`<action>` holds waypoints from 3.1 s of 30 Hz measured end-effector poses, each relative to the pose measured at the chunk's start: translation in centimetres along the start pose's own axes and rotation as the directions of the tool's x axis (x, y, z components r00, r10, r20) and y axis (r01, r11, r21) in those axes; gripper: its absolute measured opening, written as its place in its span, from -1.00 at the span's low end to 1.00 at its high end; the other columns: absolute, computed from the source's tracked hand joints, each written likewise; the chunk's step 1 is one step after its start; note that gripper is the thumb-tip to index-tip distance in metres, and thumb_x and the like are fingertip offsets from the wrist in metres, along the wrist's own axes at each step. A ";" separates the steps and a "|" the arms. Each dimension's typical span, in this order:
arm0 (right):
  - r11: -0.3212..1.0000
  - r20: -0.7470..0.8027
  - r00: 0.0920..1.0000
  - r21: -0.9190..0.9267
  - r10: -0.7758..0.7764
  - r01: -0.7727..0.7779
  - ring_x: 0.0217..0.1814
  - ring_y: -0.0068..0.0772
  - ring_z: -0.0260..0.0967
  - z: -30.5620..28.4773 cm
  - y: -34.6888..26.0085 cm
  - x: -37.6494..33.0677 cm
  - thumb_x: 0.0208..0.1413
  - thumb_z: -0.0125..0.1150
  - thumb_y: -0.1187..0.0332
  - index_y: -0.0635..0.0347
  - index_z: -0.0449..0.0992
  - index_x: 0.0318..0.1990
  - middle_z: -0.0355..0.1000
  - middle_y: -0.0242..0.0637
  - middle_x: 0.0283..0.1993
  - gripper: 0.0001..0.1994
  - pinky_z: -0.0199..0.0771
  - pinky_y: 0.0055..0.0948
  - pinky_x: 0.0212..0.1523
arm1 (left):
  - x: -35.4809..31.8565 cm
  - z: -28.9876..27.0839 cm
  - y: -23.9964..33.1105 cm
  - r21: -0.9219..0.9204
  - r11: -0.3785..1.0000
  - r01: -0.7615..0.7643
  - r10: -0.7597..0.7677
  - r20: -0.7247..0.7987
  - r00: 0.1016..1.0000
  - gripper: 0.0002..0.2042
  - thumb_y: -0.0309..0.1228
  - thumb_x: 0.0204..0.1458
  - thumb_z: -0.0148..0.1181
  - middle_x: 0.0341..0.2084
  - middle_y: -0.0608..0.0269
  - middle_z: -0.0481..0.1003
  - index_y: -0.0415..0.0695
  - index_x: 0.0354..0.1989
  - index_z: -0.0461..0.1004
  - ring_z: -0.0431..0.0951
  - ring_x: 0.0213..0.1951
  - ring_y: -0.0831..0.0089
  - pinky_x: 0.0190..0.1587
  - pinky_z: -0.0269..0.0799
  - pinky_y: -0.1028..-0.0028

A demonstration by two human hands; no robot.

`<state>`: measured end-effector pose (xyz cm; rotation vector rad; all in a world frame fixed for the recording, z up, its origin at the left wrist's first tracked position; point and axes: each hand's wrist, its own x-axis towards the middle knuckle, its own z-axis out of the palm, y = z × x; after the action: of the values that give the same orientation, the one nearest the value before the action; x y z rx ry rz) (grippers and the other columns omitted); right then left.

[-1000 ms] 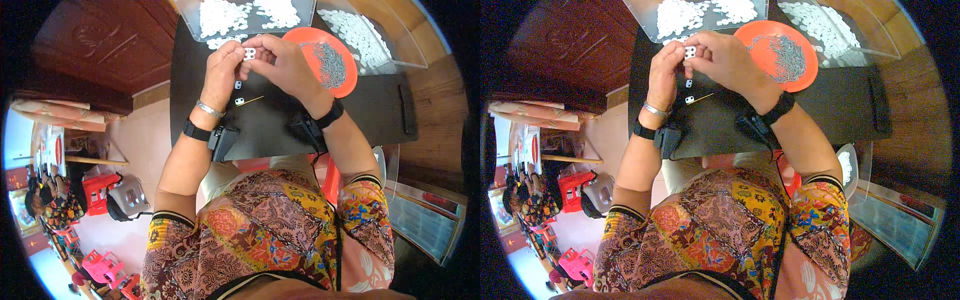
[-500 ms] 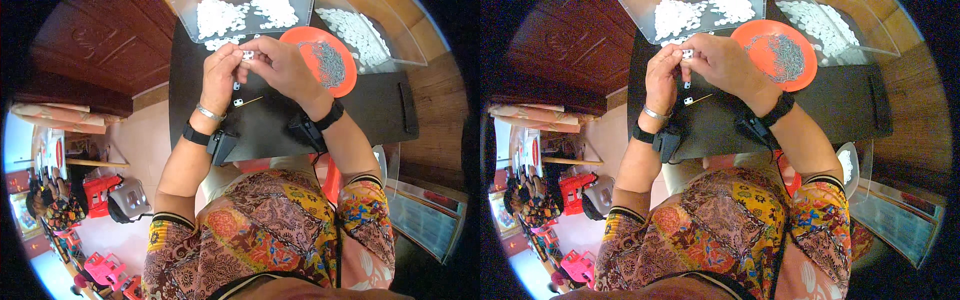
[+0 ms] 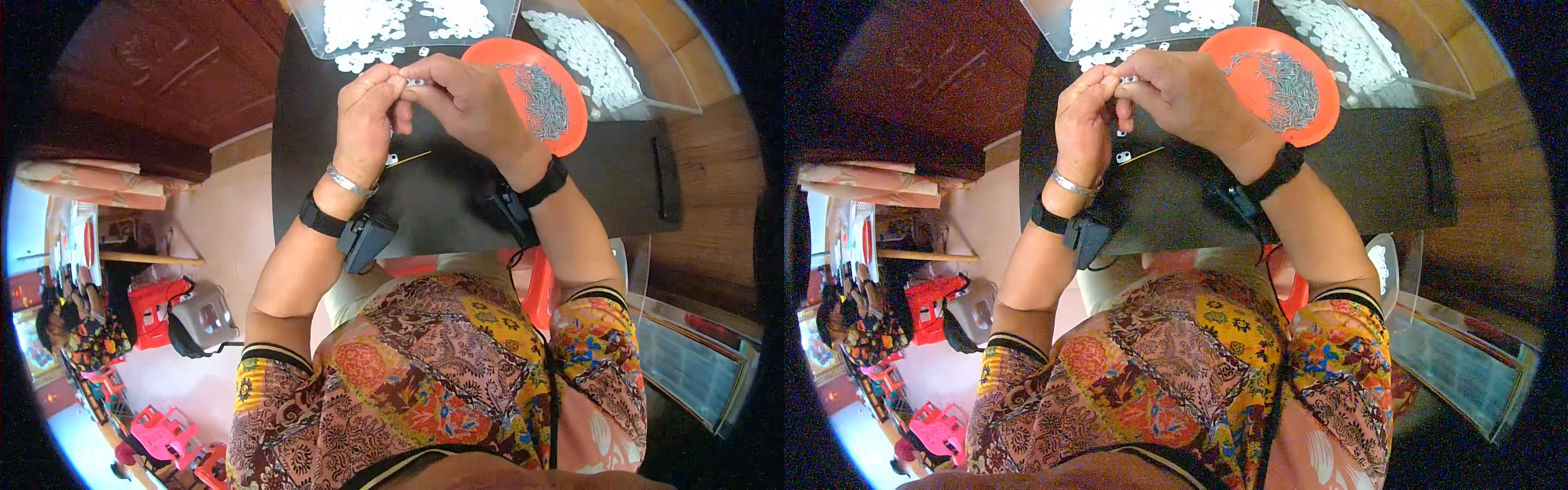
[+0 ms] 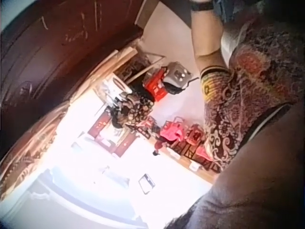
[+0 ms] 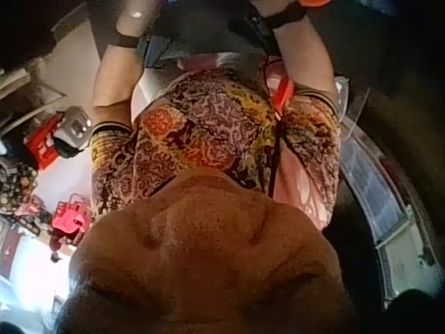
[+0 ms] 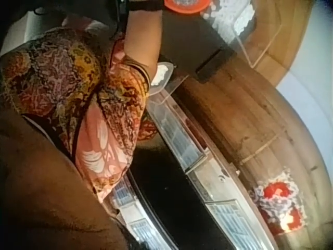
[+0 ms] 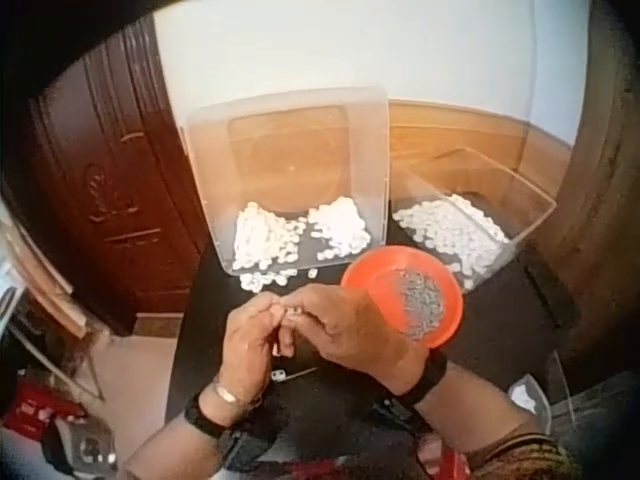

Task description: Assembling small white plastic components onto a metal pin at a desk.

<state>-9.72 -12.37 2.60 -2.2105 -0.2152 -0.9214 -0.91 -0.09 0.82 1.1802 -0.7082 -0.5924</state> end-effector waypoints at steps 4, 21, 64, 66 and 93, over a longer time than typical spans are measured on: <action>0.997 0.036 0.997 0.047 0.067 -0.069 -0.47 -0.46 0.42 -0.1 0.0 -0.1 -0.02 0.21 0.46 0.22 0.48 -0.28 0.46 -0.26 -0.46 -0.87 0.37 -0.54 -0.46 | 0.0 0.1 -0.5 0.019 0.999 -0.031 0.032 -0.009 0.999 -0.80 -0.38 0.08 -0.08 -0.75 0.38 0.33 -0.18 -0.50 0.41 0.27 -0.72 0.64 -0.65 0.12 0.65; 0.959 -0.350 0.934 -0.281 -0.068 -0.035 -0.30 -0.53 0.41 -14.4 -0.5 5.1 0.03 0.13 0.50 0.31 0.52 -0.23 0.50 -0.36 -0.27 -0.85 0.41 -0.54 -0.27 | 2.2 -2.7 0.9 0.071 0.946 -0.316 0.323 -0.294 0.900 -0.78 -0.41 0.08 -0.10 -0.75 0.36 0.27 -0.16 -0.59 0.31 0.22 -0.71 0.62 -0.64 0.13 0.63; 0.778 0.079 0.915 0.500 0.396 -0.380 -0.24 -0.67 0.30 1.0 2.0 0.9 0.11 0.05 0.45 0.28 0.44 -0.17 0.41 -0.44 -0.29 -0.84 0.32 -0.62 -0.19 | 1.4 -2.6 -0.5 0.082 0.989 0.122 -0.121 -0.017 0.992 -0.86 -0.41 0.06 -0.06 -0.72 0.36 0.34 -0.16 -0.46 0.40 0.27 -0.72 0.63 -0.67 0.16 0.64; 0.747 0.072 0.918 0.558 0.389 -0.360 -0.23 -0.66 0.32 1.6 2.0 0.9 0.11 0.06 0.45 0.28 0.44 -0.17 0.41 -0.44 -0.29 -0.84 0.33 -0.62 -0.18 | 1.3 -2.2 -0.2 0.079 0.987 0.140 -0.143 0.036 0.989 -0.86 -0.41 0.07 -0.06 -0.71 0.36 0.35 -0.16 -0.45 0.39 0.28 -0.71 0.63 -0.65 0.17 0.65; 0.803 0.087 0.934 0.486 0.348 -0.344 -0.20 -0.67 0.35 1.8 1.9 0.3 0.12 0.07 0.43 0.30 0.43 -0.13 0.44 -0.41 -0.25 -0.80 0.34 -0.62 -0.12 | 1.2 -2.2 0.0 0.161 0.986 -0.028 0.031 -0.014 0.999 -0.85 -0.40 0.09 -0.05 -0.69 0.38 0.32 -0.16 -0.48 0.36 0.26 -0.66 0.64 -0.60 0.18 0.64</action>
<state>-7.69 -12.56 0.87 -1.6885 -0.0303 -0.5854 1.55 0.39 0.58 1.3206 -0.7698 -0.5075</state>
